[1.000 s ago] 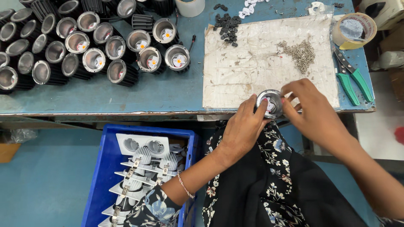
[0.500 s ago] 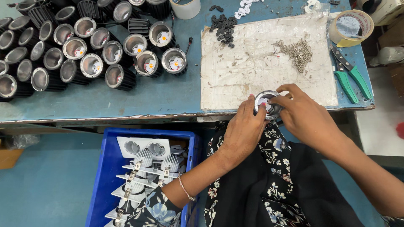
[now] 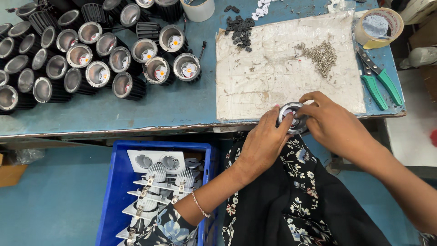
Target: The person places small white gaskets onto LED housings and then secures them using an electric screwdriver.
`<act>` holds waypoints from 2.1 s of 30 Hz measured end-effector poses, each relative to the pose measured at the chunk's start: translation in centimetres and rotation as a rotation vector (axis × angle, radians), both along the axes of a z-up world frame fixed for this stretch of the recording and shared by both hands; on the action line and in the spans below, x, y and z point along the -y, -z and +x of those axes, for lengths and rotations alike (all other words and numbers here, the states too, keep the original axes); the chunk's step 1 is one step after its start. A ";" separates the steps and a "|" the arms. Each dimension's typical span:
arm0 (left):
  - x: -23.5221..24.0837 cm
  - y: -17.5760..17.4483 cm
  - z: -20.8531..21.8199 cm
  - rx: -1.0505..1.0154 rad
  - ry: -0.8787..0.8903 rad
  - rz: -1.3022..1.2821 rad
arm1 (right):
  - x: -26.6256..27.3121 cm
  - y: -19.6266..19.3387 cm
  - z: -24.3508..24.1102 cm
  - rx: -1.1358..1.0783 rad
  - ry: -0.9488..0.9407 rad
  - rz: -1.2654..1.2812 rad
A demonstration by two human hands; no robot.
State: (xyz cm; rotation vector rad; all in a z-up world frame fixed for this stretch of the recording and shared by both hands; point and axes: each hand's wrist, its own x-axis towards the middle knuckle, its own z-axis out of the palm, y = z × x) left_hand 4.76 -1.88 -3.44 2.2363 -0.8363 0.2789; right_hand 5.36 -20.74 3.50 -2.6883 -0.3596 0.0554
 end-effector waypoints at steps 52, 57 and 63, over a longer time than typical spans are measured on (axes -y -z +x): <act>0.4 -0.9 1.2 -0.034 0.001 0.153 | 4.6 4.8 5.3 -0.288 -0.338 0.448; 0.5 -0.8 1.2 -0.006 0.020 0.138 | 4.3 4.3 5.2 -0.294 -0.302 0.456; 0.4 -0.7 1.2 -0.022 0.030 0.147 | 4.3 4.3 5.3 -0.286 -0.308 0.481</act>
